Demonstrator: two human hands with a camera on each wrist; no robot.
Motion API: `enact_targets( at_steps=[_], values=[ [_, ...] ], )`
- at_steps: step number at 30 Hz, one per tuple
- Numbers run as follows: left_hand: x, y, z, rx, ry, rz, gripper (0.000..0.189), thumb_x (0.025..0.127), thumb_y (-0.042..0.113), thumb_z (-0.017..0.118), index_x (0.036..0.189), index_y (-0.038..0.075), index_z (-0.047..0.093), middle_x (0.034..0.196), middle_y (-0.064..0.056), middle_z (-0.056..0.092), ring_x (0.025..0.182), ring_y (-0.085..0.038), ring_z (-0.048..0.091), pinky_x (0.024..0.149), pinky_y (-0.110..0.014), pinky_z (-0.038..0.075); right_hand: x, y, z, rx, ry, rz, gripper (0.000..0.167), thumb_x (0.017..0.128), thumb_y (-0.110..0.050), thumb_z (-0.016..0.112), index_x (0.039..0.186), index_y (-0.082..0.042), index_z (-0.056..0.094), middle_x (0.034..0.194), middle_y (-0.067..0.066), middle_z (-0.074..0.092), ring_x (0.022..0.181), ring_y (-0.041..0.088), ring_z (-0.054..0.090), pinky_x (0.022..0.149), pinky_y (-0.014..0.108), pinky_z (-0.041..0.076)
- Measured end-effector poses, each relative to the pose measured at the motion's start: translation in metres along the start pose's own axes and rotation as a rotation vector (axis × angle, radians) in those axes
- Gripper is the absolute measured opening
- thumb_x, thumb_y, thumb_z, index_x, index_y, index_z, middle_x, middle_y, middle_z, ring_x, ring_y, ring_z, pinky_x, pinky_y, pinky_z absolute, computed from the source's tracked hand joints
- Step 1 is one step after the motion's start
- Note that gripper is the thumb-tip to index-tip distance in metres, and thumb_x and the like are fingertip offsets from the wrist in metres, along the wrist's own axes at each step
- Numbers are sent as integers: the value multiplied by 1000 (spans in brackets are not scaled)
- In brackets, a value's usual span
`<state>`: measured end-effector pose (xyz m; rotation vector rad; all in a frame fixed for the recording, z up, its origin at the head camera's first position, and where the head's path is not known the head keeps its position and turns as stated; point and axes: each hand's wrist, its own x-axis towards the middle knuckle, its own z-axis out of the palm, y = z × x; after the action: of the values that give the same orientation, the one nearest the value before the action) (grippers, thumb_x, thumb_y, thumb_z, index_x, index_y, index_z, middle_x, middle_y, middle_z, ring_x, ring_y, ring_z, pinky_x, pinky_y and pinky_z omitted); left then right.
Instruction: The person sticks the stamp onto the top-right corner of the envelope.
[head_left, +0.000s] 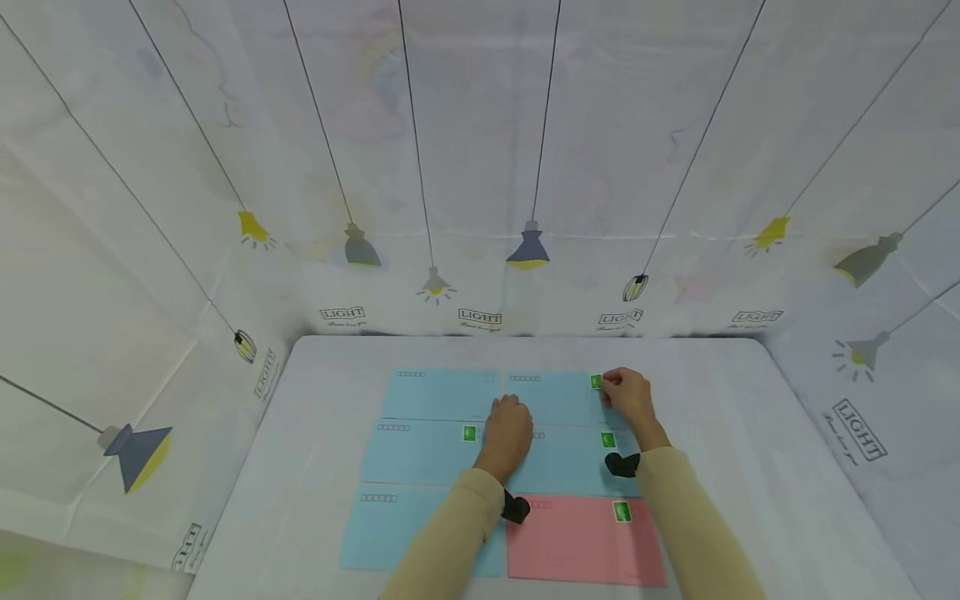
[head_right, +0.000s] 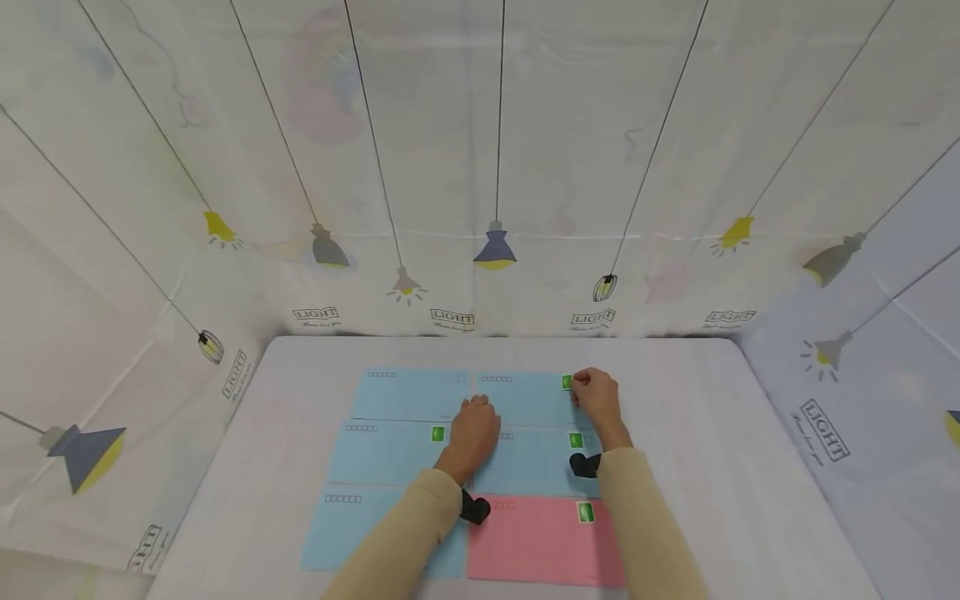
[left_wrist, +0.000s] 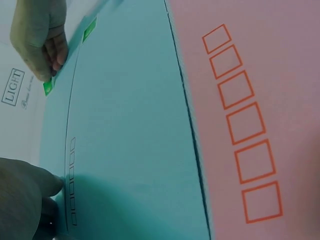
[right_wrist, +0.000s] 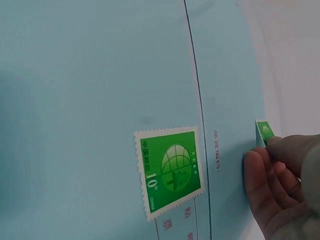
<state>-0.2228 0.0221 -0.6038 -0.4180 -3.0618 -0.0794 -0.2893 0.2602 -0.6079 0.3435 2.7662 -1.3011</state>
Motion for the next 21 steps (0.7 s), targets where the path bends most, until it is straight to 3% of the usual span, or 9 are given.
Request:
enact_targets(
  at_steps=[9, 21],
  values=[
    [-3, 0, -7, -4, -6, 0, 20, 99, 17, 62, 110, 7, 76, 129, -7, 69, 129, -20, 60, 113, -37, 47, -2, -6, 1, -132, 33, -54, 19, 99, -11, 56, 108, 3, 65, 94, 17, 69, 70, 17, 64, 60, 25, 52],
    [-4, 0, -8, 2, 5, 6, 21, 99, 17, 61, 110, 7, 76, 128, -6, 69, 128, -20, 61, 112, -37, 48, 1, -3, 7, -232, 55, -62, 19, 99, -13, 55, 107, 2, 65, 101, 19, 69, 82, 26, 62, 67, 33, 51]
  ],
)
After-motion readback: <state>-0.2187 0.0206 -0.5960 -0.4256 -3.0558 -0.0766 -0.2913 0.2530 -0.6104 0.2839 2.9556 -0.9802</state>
